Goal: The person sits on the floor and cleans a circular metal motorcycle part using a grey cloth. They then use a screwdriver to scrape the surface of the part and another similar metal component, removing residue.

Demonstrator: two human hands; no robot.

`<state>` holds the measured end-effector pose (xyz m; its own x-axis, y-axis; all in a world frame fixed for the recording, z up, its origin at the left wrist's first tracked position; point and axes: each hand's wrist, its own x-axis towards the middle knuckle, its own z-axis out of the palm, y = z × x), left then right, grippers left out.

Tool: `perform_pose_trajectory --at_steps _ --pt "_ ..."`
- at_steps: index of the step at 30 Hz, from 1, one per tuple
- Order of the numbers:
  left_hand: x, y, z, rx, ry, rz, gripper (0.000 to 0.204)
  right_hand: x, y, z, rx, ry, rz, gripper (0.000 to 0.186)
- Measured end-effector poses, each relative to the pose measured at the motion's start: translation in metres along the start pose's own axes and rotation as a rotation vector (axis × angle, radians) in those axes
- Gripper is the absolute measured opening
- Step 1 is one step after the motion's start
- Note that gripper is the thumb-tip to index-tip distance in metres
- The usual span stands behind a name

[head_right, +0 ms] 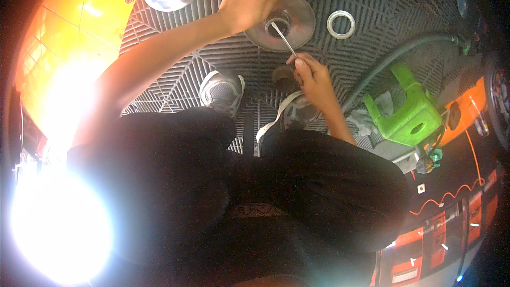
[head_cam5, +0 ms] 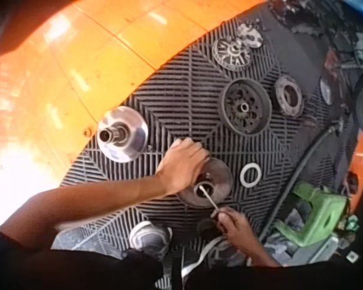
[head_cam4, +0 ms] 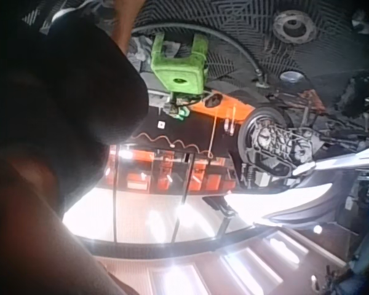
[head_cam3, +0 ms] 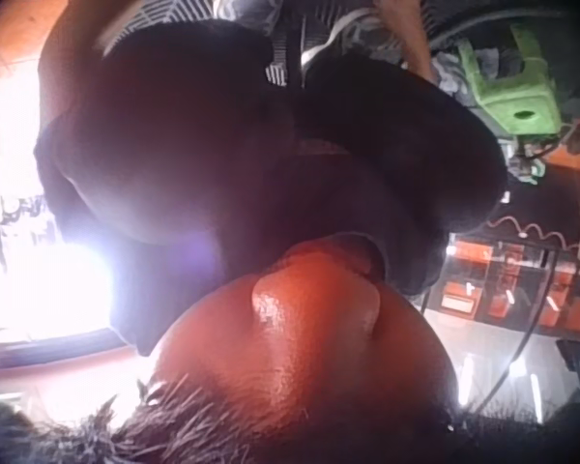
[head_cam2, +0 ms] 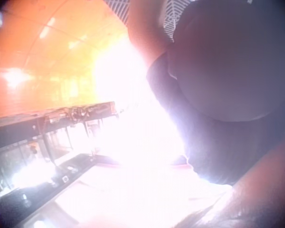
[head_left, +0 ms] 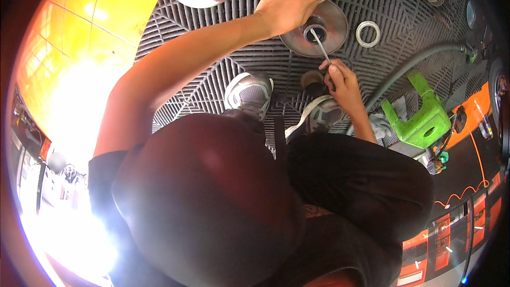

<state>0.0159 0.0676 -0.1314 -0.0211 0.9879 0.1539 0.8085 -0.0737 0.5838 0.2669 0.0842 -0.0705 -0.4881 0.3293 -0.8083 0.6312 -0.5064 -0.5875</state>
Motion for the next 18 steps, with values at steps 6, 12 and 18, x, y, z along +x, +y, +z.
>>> perform_pose_trajectory --at_steps 6,12,18 --pt "-0.008 -0.003 0.012 -0.010 0.086 -0.012 0.013 0.000 0.008 0.014 -0.553 0.315 -0.442 0.021" --pt "-0.009 -0.004 0.015 -0.011 0.089 -0.025 0.012 0.000 0.009 0.016 -0.608 0.369 -0.473 0.021" --pt "-0.010 0.000 0.008 -0.032 0.075 -0.056 0.015 0.005 0.005 -0.007 0.095 -0.087 -0.058 0.032"
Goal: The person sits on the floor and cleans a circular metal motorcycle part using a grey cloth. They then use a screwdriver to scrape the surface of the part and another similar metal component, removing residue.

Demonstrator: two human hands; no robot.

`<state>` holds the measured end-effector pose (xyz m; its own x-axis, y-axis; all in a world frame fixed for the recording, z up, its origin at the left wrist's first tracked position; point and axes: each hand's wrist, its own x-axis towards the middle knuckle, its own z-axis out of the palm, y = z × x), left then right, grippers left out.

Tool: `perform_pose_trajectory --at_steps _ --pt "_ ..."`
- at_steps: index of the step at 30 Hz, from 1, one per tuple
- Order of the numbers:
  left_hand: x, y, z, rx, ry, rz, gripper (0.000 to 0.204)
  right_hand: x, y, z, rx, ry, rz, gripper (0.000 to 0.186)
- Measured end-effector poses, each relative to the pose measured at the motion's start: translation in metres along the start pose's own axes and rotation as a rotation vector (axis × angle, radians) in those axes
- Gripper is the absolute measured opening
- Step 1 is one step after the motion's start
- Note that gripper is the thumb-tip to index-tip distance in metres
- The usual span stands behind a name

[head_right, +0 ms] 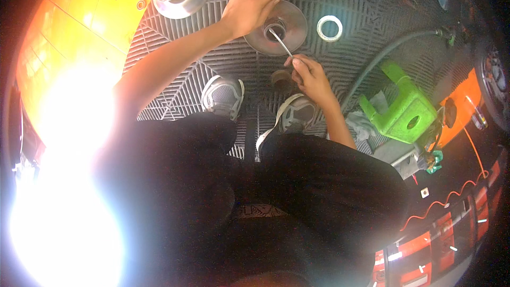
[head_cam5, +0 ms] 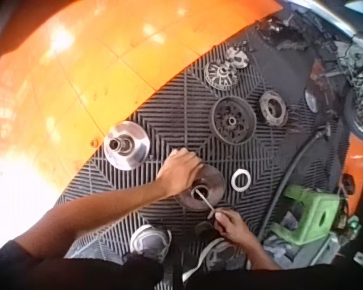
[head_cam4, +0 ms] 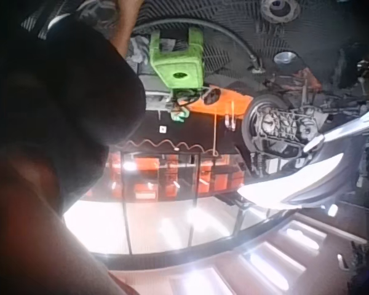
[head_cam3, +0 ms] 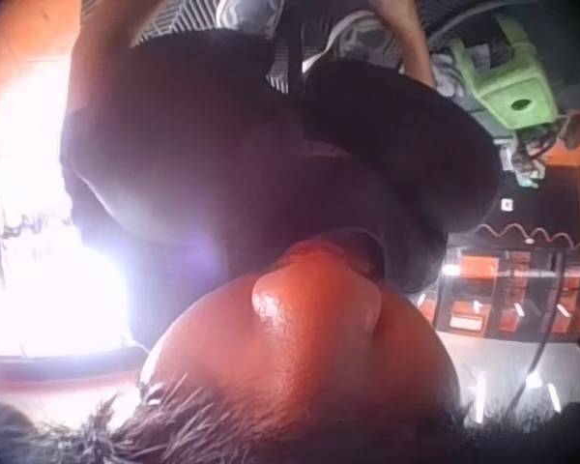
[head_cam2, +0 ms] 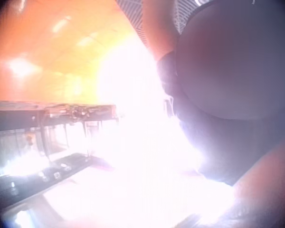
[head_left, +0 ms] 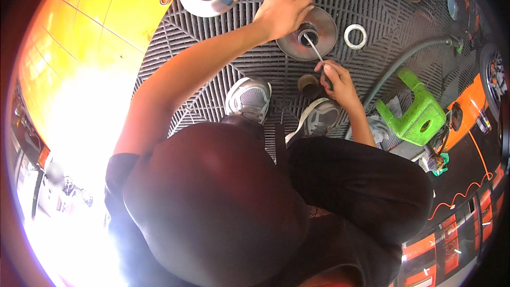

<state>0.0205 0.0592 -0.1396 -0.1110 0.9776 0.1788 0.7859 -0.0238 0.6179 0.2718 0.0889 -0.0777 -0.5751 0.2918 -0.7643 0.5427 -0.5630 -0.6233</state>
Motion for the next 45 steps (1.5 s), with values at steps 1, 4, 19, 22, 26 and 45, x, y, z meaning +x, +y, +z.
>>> perform_pose_trajectory --at_steps 1,4,19,22,26,45 --pt "-0.002 0.000 -0.001 0.014 0.008 0.014 0.015 0.000 -0.004 -0.001 0.086 -0.068 0.051 0.033" --pt "0.002 0.000 0.003 -0.018 0.015 0.037 0.015 0.000 -0.002 -0.008 0.325 -0.166 0.151 0.033" --pt "0.004 0.001 0.001 0.014 0.001 0.022 0.019 -0.007 0.004 0.020 -0.959 0.548 -0.500 0.028" --pt "0.001 0.002 -0.001 0.011 0.009 0.015 0.017 0.001 0.009 0.013 -0.796 0.438 -0.524 0.028" --pt "0.002 0.003 -0.004 -0.009 0.011 0.029 0.016 0.011 0.014 -0.002 -0.442 0.210 -0.366 0.030" --pt "0.000 0.003 -0.007 -0.008 -0.062 0.024 0.017 0.010 -0.006 0.002 -0.246 0.133 -0.271 0.024"
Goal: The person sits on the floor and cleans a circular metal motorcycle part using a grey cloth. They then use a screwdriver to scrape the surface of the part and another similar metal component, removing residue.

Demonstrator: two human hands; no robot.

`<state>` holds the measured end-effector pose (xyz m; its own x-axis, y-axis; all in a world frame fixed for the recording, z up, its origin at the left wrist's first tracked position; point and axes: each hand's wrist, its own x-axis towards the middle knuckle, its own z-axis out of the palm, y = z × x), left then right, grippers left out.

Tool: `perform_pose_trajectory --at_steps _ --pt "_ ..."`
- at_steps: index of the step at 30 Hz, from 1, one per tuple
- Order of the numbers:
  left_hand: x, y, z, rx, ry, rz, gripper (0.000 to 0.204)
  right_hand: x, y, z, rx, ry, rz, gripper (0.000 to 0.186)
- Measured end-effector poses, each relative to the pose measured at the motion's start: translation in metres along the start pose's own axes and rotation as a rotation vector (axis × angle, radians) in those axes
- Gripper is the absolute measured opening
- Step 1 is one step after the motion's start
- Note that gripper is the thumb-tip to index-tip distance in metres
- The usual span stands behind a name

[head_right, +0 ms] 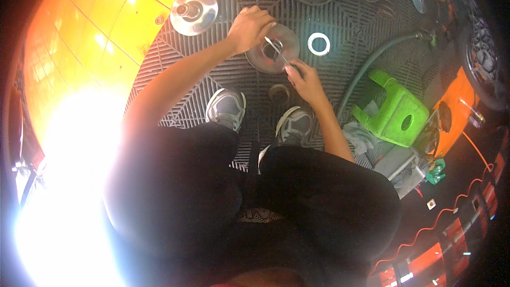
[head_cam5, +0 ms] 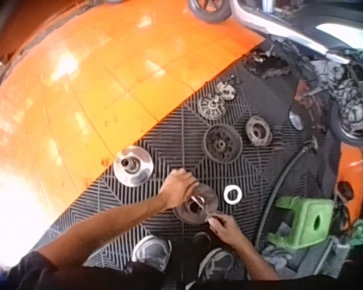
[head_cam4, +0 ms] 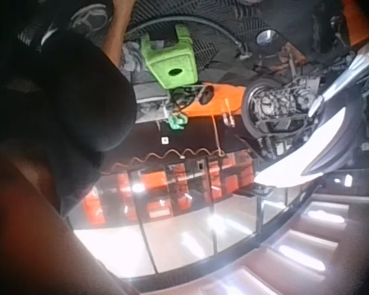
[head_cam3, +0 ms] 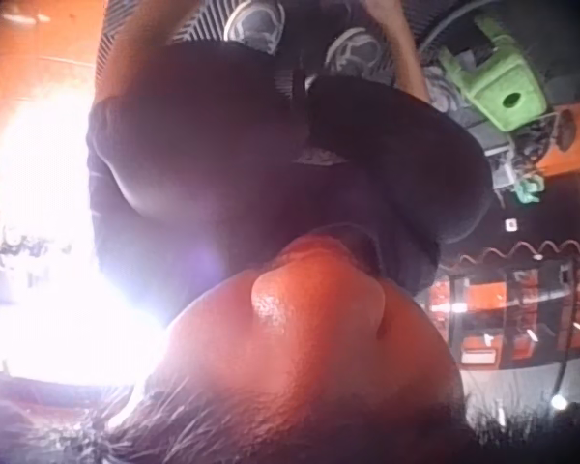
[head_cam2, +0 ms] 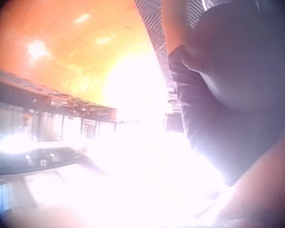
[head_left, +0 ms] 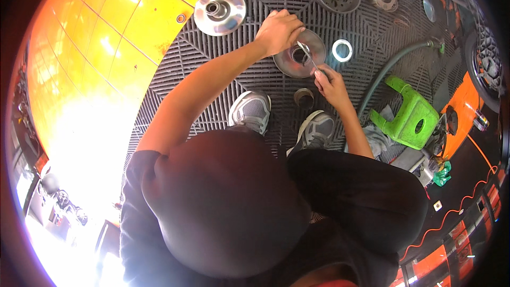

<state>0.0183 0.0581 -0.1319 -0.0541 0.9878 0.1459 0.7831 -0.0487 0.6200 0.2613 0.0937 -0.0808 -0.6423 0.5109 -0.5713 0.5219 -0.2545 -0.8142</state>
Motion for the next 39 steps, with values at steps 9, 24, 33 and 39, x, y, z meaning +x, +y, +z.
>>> perform_pose_trajectory --at_steps 9,24,33,39 --pt "-0.012 0.004 -0.006 -0.092 0.078 -0.052 0.019 -0.039 -0.037 -0.032 -0.333 0.190 -0.033 0.032" --pt "-0.039 0.027 -0.026 -0.247 0.126 -0.284 0.023 -0.051 -0.075 -0.113 -0.742 0.483 0.176 0.046" --pt "-0.045 0.068 -0.051 -0.165 0.201 -0.038 0.016 -0.083 -0.075 -0.116 -0.989 0.565 0.209 0.043" --pt "-0.045 0.062 -0.053 0.122 0.327 0.476 0.022 -0.110 -0.065 -0.102 -0.854 0.556 0.105 0.040"
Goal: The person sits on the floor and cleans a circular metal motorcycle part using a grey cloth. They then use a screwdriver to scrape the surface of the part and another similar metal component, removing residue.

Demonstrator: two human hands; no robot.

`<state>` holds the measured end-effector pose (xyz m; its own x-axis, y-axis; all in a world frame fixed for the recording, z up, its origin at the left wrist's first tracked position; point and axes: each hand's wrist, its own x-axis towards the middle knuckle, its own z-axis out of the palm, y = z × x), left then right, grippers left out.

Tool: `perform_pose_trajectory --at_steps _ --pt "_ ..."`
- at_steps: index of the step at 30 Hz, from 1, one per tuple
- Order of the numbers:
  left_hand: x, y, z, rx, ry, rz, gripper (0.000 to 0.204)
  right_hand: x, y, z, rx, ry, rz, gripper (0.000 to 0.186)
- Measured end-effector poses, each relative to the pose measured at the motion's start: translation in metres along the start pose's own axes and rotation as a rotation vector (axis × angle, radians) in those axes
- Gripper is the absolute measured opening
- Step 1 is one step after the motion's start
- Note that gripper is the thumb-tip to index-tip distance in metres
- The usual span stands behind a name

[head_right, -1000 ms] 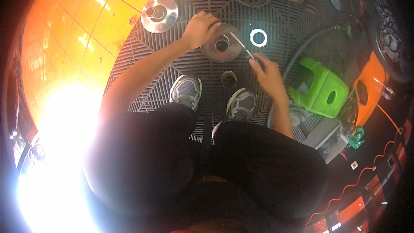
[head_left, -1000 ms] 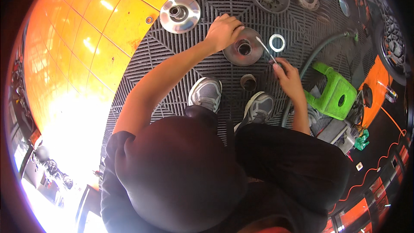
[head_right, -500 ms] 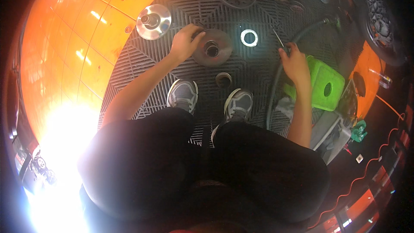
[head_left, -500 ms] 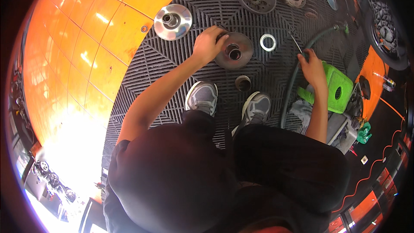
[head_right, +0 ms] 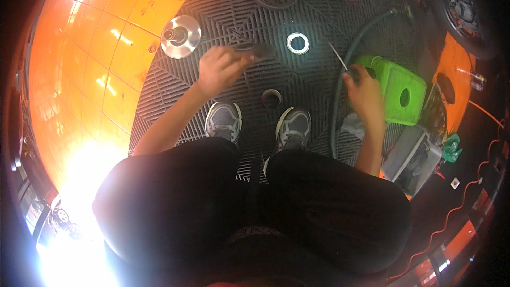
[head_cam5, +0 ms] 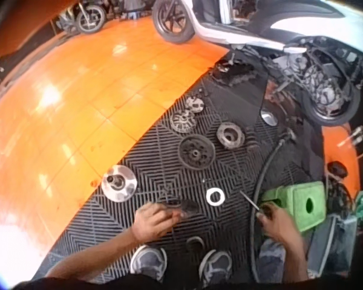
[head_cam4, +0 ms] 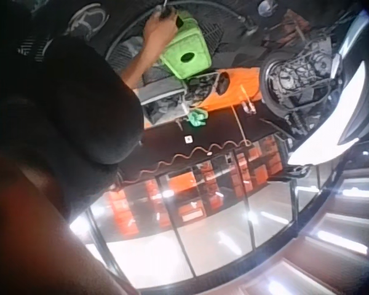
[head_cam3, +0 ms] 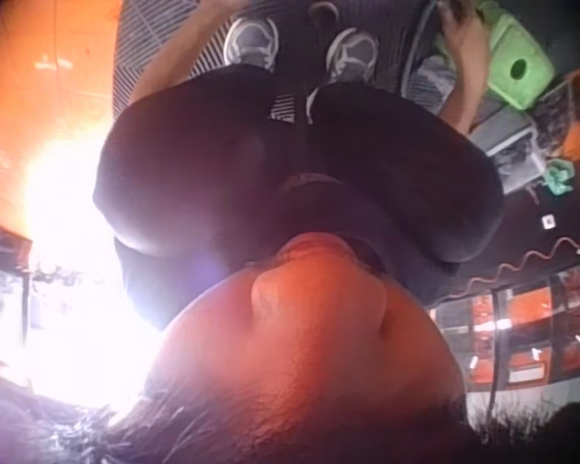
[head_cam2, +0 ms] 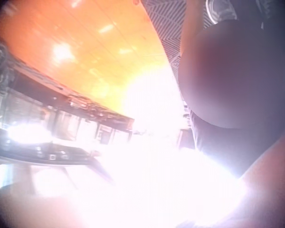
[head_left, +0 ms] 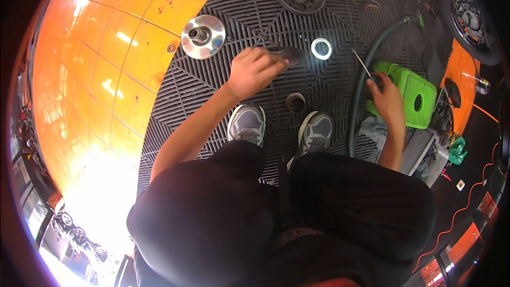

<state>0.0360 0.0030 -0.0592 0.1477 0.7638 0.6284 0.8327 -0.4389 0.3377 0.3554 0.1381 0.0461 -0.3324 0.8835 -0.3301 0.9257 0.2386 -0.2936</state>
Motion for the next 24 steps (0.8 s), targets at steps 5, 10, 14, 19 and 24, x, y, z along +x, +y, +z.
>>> perform_pose_trajectory --at_steps 5,10,14,19,24 --pt "-0.033 0.014 0.002 0.030 -0.332 0.262 0.026 -0.015 -0.015 0.025 0.497 -0.317 -0.022 0.037" --pt "-0.040 0.017 0.006 -0.061 -0.378 0.107 0.021 -0.022 -0.035 0.054 0.617 -0.377 -0.040 0.034" --pt "-0.028 0.012 -0.002 -0.115 -0.337 -0.082 0.030 -0.028 -0.037 0.077 0.585 -0.311 -0.177 0.034" --pt "-0.019 -0.016 0.014 -0.005 -0.114 -0.803 0.029 -0.033 -0.051 0.099 0.586 -0.314 -0.250 0.037" --pt "-0.002 -0.016 0.005 -0.340 -0.450 -0.965 0.040 -0.040 -0.058 0.102 0.489 -0.365 -0.175 0.038"
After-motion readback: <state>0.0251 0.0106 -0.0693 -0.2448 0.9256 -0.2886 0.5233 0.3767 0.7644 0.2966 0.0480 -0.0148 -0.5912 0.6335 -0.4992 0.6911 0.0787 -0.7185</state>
